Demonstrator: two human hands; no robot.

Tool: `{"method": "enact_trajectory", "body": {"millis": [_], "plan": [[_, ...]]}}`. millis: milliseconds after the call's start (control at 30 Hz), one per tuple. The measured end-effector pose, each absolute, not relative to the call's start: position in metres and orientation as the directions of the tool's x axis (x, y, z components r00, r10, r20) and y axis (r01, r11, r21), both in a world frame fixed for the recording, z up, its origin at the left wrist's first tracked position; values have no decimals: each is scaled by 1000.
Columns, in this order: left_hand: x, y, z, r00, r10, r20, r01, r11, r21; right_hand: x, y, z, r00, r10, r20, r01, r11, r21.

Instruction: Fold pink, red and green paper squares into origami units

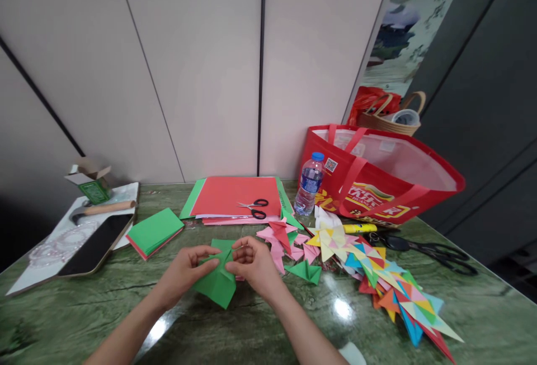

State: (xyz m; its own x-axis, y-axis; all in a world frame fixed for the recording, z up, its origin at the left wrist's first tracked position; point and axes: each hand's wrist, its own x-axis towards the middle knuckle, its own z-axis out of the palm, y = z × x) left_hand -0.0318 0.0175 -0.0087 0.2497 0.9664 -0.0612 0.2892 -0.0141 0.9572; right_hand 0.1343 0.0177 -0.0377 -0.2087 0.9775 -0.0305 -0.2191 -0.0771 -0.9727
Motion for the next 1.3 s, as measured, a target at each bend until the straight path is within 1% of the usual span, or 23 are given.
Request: {"method": "enact_trajectory", "body": {"millis": [133, 367, 900, 1033, 1167, 1300], "plan": [[-32, 17, -9, 263, 962, -74, 275, -1, 962, 134, 17, -37, -212, 977, -19, -212, -65, -975], [-32, 17, -11, 293, 946, -141, 220, 77, 973, 134, 17, -36, -222, 975, -9, -189, -52, -980], [-32, 17, -12, 326, 930, -168, 188, 111, 976, 136, 17, -37, -257, 966, 30, -131, -4, -991], [-33, 17, -11, 336, 927, -163, 216, 93, 972, 136, 17, -37, -261, 965, 27, -120, -5, -993], [-31, 16, -7, 326, 936, -133, 311, 27, 950, 136, 17, -38, -271, 962, 33, -105, 4, -994], [-29, 14, -5, 314, 940, -138, 383, 8, 924, 134, 17, -39, -297, 953, 59, -82, 37, -996]]}}
